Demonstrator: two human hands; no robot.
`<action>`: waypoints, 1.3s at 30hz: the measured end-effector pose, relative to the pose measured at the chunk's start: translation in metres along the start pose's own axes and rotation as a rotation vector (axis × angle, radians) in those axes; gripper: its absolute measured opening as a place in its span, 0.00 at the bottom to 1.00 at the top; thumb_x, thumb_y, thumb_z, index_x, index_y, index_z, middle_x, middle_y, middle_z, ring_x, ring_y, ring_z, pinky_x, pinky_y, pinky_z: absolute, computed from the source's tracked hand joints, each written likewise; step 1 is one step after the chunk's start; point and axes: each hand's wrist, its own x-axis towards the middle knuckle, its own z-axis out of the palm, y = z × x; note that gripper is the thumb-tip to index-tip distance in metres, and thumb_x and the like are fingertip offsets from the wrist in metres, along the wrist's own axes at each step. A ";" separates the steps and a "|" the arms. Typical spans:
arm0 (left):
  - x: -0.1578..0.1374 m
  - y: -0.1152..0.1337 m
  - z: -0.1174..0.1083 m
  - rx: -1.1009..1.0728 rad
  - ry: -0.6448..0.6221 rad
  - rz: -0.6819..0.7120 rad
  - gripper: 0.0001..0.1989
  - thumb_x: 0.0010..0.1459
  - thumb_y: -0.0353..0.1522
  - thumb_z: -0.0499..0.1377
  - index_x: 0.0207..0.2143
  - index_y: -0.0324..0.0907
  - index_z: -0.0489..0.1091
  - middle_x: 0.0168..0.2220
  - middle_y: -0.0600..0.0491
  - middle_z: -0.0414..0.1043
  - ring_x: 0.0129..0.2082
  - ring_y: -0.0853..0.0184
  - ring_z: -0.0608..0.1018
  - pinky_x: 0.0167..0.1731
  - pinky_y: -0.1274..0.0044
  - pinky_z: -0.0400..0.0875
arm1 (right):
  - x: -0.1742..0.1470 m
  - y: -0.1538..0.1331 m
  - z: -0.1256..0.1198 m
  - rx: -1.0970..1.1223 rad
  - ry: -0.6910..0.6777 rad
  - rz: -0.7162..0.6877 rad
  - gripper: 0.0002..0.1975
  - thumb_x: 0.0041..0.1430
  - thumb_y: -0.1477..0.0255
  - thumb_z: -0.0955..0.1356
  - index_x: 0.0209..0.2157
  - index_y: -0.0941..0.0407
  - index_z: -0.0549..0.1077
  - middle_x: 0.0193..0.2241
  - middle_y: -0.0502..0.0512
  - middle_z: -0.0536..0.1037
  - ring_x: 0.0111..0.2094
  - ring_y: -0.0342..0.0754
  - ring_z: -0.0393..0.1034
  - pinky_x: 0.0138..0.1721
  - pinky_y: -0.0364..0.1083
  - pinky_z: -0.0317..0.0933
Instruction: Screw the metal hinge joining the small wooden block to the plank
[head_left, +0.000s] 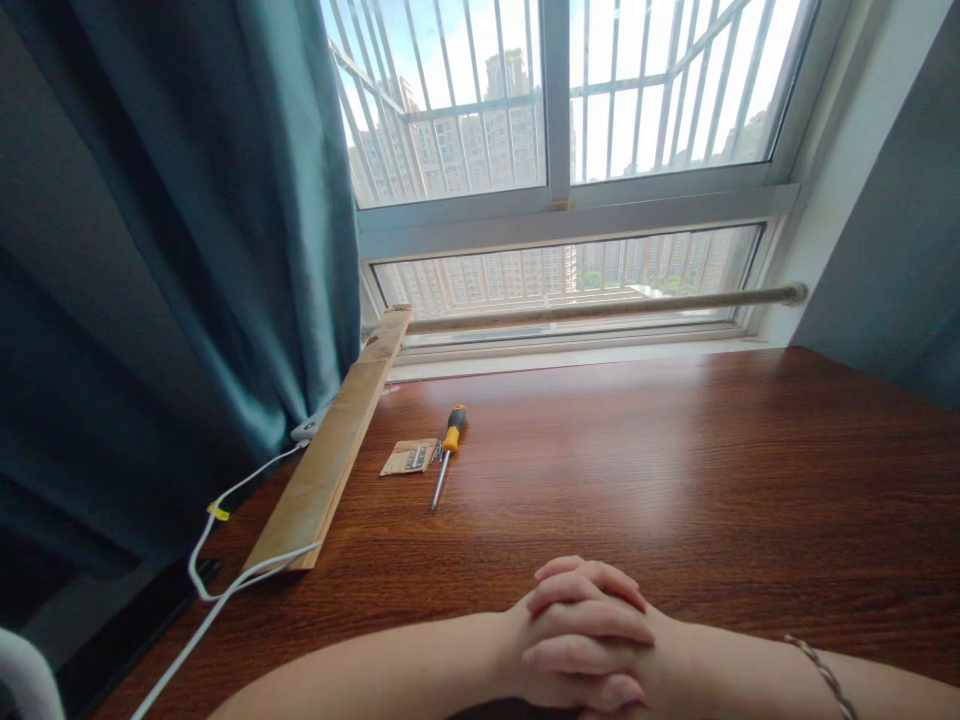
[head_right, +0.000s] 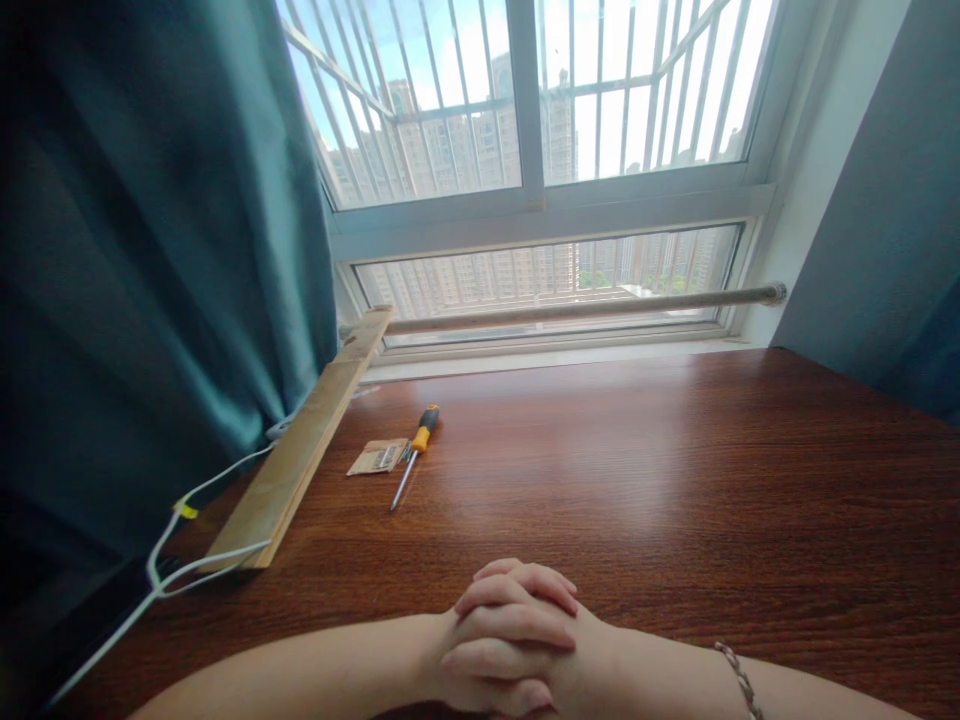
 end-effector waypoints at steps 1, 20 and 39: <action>0.000 -0.001 0.001 -0.015 0.006 -0.002 0.20 0.50 0.30 0.55 0.46 0.58 0.69 0.45 0.55 0.71 0.56 0.50 0.65 0.40 0.63 0.73 | 0.001 0.000 -0.001 0.004 0.004 -0.011 0.34 0.52 0.58 0.69 0.60 0.42 0.55 0.58 0.48 0.61 0.59 0.51 0.53 0.62 0.53 0.47; 0.003 0.010 -0.006 -0.060 0.029 -0.021 0.15 0.49 0.38 0.58 0.41 0.58 0.71 0.38 0.53 0.72 0.46 0.55 0.73 0.25 0.76 0.72 | -0.001 -0.002 0.006 -0.033 -0.003 0.081 0.30 0.50 0.62 0.72 0.55 0.37 0.63 0.54 0.44 0.66 0.56 0.50 0.59 0.60 0.50 0.53; 0.011 0.000 -0.016 0.063 -0.176 0.064 0.14 0.48 0.38 0.58 0.40 0.57 0.71 0.36 0.54 0.71 0.43 0.57 0.74 0.26 0.74 0.72 | 0.002 -0.002 0.006 0.004 0.018 0.110 0.33 0.46 0.60 0.74 0.55 0.33 0.61 0.52 0.43 0.69 0.54 0.51 0.63 0.56 0.48 0.61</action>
